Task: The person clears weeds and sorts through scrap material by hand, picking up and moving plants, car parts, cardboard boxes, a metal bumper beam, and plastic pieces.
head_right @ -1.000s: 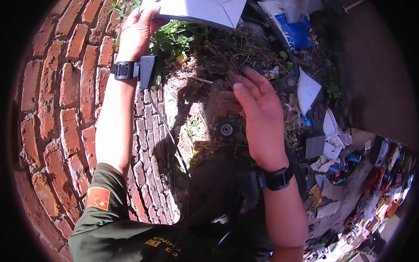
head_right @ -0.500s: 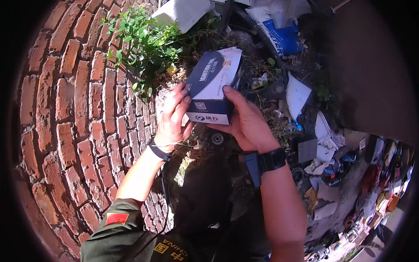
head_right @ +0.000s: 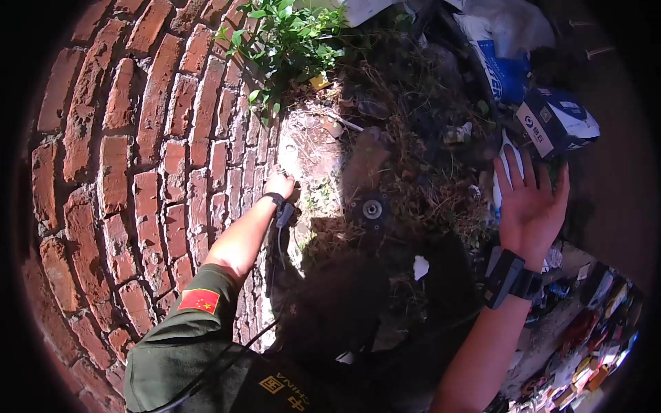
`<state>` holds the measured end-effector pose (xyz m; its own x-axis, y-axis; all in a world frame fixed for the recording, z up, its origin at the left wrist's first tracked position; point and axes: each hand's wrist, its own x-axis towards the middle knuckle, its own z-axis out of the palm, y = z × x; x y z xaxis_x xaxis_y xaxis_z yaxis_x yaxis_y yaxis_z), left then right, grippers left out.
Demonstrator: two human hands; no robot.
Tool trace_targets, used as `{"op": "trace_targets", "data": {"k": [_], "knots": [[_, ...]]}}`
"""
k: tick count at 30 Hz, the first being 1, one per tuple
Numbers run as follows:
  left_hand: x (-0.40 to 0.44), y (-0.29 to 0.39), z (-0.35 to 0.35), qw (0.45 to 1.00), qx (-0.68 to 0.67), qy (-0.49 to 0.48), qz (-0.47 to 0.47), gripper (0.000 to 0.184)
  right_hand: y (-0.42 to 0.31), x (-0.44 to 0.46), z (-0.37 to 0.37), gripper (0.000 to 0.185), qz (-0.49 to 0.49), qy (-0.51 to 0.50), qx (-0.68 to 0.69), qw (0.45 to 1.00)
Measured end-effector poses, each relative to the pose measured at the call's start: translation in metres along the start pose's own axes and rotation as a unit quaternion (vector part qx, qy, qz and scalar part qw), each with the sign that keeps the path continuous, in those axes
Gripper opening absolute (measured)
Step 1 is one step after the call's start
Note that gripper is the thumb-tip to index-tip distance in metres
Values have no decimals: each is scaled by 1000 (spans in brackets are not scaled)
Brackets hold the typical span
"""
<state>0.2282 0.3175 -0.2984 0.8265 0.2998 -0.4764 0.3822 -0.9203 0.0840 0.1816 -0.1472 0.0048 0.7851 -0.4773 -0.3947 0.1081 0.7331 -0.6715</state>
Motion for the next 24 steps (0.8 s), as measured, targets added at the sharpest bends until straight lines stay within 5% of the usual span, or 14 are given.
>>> {"op": "trace_targets", "data": {"k": [2, 4, 6, 7, 10, 14, 15, 16, 18, 20, 24], "knots": [[10, 1, 4, 996, 62, 40, 43, 51, 3, -7, 1, 72, 12, 13, -7, 1000], [28, 11, 22, 980, 181, -18, 84, 55, 10, -12, -1, 68, 36, -4, -10, 999], [39, 13, 57, 974, 200, 103, -3, 60, 14, -15, -10, 67, 32, -28, -29, 999], [41, 22, 61, 971, 230, 65, -21, 62, 15, -18, -11, 66, 35, -45, -30, 998], [41, 37, 61, 969, 204, 132, -44, 60, 17, -27, -9, 63, 34, -56, -39, 997], [50, 46, 35, 971, 224, 65, -42, 47, 16, -34, -12, 67, 50, -62, -88, 993], [53, 44, 35, 985, 66, 138, -86, 38, 16, -34, -12, 67, 51, -61, -88, 993], [56, 43, 33, 984, 70, 138, -86, 38, 16, -35, -11, 65, 57, -63, -100, 991], [63, 48, 24, 966, 181, 148, 113, 33, 18, -35, -11, 63, 61, -68, -110, 990], [83, 50, 33, 927, 34, 296, 228, 33, 19, -33, -11, 60, 64, -75, -119, 988], [101, 96, -20, 926, 221, 120, 281, 33, 22, -36, 1, 60, 64, -62, -116, 989]]}}
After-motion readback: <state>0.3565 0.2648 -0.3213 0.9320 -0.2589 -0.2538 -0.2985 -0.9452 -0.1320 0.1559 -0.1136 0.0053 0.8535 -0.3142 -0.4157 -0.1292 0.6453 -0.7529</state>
